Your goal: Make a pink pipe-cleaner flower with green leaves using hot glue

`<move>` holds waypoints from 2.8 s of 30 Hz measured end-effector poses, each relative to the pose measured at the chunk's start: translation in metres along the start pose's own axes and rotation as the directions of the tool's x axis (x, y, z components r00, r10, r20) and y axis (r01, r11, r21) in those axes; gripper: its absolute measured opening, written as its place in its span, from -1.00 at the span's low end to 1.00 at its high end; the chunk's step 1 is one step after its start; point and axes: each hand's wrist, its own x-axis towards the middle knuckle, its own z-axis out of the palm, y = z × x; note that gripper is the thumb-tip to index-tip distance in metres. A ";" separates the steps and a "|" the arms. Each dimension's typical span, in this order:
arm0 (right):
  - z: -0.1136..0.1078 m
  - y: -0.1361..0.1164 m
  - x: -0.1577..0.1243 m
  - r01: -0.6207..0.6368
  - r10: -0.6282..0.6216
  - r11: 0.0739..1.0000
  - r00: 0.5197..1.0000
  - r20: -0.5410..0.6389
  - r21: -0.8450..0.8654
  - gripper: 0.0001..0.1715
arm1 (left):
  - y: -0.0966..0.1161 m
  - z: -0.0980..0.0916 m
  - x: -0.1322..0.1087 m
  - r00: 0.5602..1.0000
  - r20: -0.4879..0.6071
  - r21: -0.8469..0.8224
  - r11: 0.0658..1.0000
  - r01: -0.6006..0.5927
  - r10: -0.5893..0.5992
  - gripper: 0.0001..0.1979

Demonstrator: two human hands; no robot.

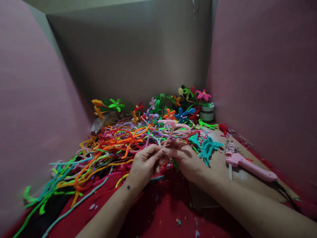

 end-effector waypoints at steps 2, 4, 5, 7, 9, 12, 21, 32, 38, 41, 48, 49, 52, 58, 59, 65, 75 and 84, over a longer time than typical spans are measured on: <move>-0.002 0.000 0.001 0.005 -0.004 1.000 1.000 0.020 -0.019 -0.78 | -0.001 -0.001 0.000 1.000 0.022 -0.019 1.000 0.020 -0.019 -0.83; -0.003 -0.001 0.002 -0.014 0.018 0.998 0.998 0.060 -0.061 -0.78 | -0.002 -0.003 0.001 0.997 0.055 -0.064 0.996 0.056 -0.052 -0.82; -0.003 -0.001 0.003 -0.028 0.034 0.997 0.996 0.079 -0.078 -0.78 | -0.003 -0.003 0.001 0.995 0.079 -0.093 0.993 0.076 -0.069 -0.82; -0.004 -0.002 0.004 -0.049 0.056 0.995 0.995 0.080 -0.091 -0.81 | -0.003 -0.005 0.002 0.986 0.129 -0.153 0.981 0.121 -0.102 -0.81; -0.005 -0.002 0.004 -0.056 0.061 0.994 0.997 0.056 -0.093 -0.83 | -0.003 -0.007 0.003 0.975 0.176 -0.213 0.962 0.172 -0.136 -0.80; -0.007 -0.001 0.005 -0.038 0.048 0.992 0.996 0.082 -0.120 -0.84 | -0.001 -0.010 0.004 0.945 0.266 -0.281 0.922 0.265 -0.191 -0.81; -0.003 0.003 0.004 0.023 -0.035 0.992 0.995 -0.098 -0.126 -0.92 | -0.007 -0.002 0.001 0.981 0.062 0.356 0.914 -0.193 0.183 -0.84; 0.003 -0.001 -0.002 0.009 -0.043 0.961 0.992 -0.117 -0.276 -0.82 | -0.020 -0.005 0.000 0.916 0.056 0.514 0.776 -0.367 0.396 -0.83; 0.005 -0.001 -0.003 0.005 -0.031 0.977 0.993 -0.116 -0.212 -0.80 | -0.019 -0.002 0.001 0.961 0.019 0.434 0.864 -0.256 0.275 -0.82; 0.005 -0.004 -0.004 0.015 -0.045 0.974 0.991 -0.126 -0.228 -0.81 | -0.017 0.000 0.001 0.973 0.014 0.385 0.897 -0.218 0.231 -0.82; 0.002 -0.006 -0.002 0.031 -0.042 0.968 0.998 -0.040 -0.248 -0.80 | 0.002 0.001 -0.002 0.997 0.073 0.161 0.987 -0.001 -0.011 -0.82; 0.001 -0.006 -0.001 0.032 -0.038 0.972 0.999 -0.023 -0.232 -0.80 | 0.004 0.000 -0.002 0.994 0.099 0.118 0.992 0.032 -0.044 -0.82; -0.001 -0.006 0.001 0.024 -0.016 0.982 0.999 0.046 -0.186 -0.78 | 0.005 -0.007 0.000 0.974 0.197 -0.003 0.994 0.111 -0.109 -0.82; -0.004 0.001 0.001 0.023 -0.021 0.995 1.000 0.019 -0.102 -0.88 | 0.001 -0.017 0.005 0.930 0.333 -0.062 0.981 0.185 -0.155 -0.81; -0.004 0.002 0.001 0.038 -0.038 0.994 0.999 0.002 -0.102 -0.88 | 0.001 -0.015 0.005 0.941 0.307 -0.033 0.987 0.158 -0.141 -0.80; 0.000 -0.001 0.002 0.023 -0.063 0.972 0.984 -0.166 -0.235 -0.83 | -0.011 -0.004 0.004 0.961 0.039 0.467 0.845 -0.260 0.275 -0.86; 0.005 -0.004 -0.005 0.021 -0.036 0.954 0.998 -0.047 -0.298 -0.74 | -0.022 -0.004 0.005 0.911 -0.024 0.432 0.826 -0.362 0.412 -0.88; -0.002 0.000 0.000 0.017 -0.013 0.989 1.000 0.026 -0.148 -0.62 | -0.008 -0.001 0.003 0.998 0.051 -0.137 0.990 -0.028 0.036 -0.83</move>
